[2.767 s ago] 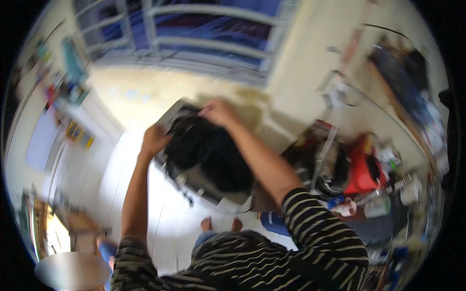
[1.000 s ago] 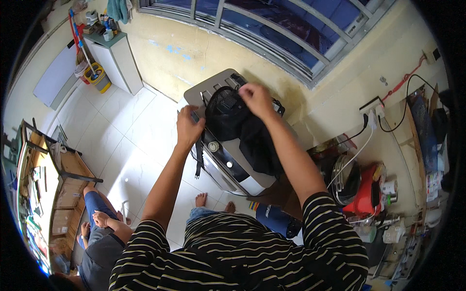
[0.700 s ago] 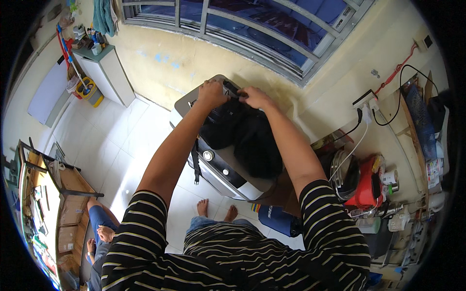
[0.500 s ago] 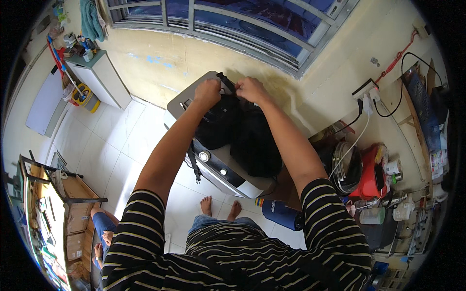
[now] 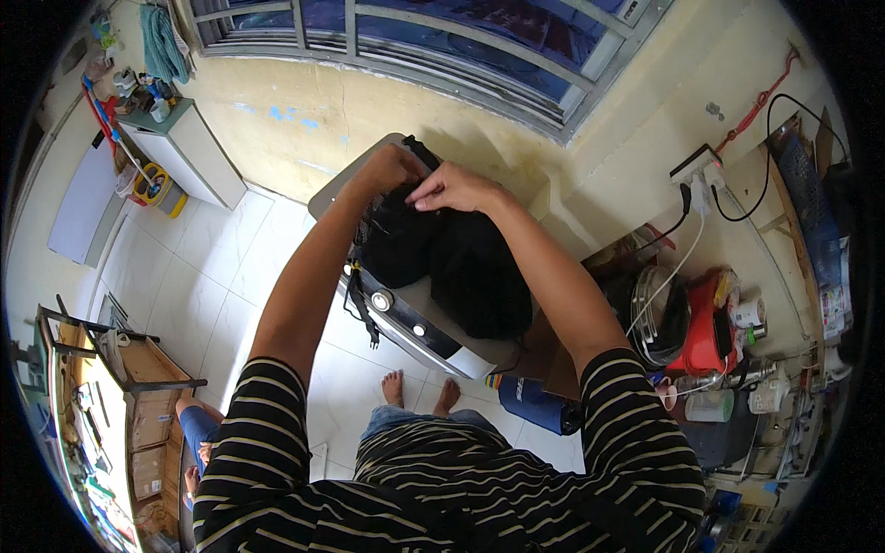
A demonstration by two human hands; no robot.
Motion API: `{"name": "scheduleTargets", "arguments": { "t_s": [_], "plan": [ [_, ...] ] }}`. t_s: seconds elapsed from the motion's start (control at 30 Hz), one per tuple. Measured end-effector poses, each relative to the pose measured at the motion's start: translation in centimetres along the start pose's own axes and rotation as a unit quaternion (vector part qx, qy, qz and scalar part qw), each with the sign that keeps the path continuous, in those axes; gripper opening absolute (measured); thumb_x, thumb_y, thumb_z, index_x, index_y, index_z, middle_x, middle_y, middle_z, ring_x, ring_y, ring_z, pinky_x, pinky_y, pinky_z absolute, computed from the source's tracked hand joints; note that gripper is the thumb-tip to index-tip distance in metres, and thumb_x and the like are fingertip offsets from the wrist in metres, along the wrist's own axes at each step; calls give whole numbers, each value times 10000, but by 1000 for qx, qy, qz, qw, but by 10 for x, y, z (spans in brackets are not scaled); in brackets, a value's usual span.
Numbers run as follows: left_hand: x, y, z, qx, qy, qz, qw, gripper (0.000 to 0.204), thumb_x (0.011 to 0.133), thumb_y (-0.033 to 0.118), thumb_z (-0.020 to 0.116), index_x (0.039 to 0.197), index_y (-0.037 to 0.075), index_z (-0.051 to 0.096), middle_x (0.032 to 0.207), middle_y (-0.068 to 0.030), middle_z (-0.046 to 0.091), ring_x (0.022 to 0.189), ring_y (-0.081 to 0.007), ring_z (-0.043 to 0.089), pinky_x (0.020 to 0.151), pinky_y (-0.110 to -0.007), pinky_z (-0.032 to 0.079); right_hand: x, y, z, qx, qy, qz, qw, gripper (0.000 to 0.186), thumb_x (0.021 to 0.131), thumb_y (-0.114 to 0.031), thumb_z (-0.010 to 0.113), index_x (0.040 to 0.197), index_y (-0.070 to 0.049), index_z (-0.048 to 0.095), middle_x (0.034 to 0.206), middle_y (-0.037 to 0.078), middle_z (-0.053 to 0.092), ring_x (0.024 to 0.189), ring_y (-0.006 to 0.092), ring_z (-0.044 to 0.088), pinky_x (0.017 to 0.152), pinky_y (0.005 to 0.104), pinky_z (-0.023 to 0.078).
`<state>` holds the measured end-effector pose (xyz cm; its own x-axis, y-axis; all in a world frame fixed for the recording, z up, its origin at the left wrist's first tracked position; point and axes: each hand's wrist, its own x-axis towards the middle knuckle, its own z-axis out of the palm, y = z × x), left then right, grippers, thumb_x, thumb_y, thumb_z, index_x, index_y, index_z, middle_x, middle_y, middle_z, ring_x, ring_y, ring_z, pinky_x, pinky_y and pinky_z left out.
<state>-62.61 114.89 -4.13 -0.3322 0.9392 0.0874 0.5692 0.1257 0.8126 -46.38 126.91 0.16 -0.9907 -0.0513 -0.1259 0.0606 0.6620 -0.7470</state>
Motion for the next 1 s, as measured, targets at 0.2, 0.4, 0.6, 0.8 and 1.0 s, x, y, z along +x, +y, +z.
{"name": "scheduleTargets", "arguments": {
  "t_s": [0.2,0.4,0.6,0.8,1.0],
  "plan": [
    [2,-2,-9,-9,50,18,999,232,744,197,724,853,-7,733,801,-158,712,739,-218,665,754,-341,522,-4,-10,15,-28,197,110,974,216,690,-253,807,741,-56,735,697,130,692,669,262,688,649,369,528],
    [48,-4,13,177,-128,-61,974,412,771,411,743,816,2,728,794,-174,708,710,-236,648,687,-417,485,-4,-35,72,-263,245,-24,933,115,736,-186,706,702,-78,717,734,182,676,735,353,680,690,440,545],
    [53,-27,20,131,-133,14,982,307,669,260,702,805,-14,721,811,-190,705,766,-309,670,711,-403,514,-32,-3,21,-55,285,32,956,162,788,-159,674,853,-21,727,841,188,697,838,311,687,761,408,538],
    [51,-28,23,-7,-49,-31,998,216,671,192,645,751,-2,698,739,-141,673,719,-245,622,678,-360,483,-22,29,-11,120,243,144,952,265,833,-102,712,1041,56,668,842,153,706,565,170,654,536,317,534],
    [39,-16,10,-88,-118,-89,985,400,701,243,655,1012,-5,697,1087,-114,666,1002,-217,572,899,-335,422,-11,29,-5,11,198,193,961,224,816,-177,752,862,37,705,658,119,658,497,166,610,481,326,499]
  ]
}}
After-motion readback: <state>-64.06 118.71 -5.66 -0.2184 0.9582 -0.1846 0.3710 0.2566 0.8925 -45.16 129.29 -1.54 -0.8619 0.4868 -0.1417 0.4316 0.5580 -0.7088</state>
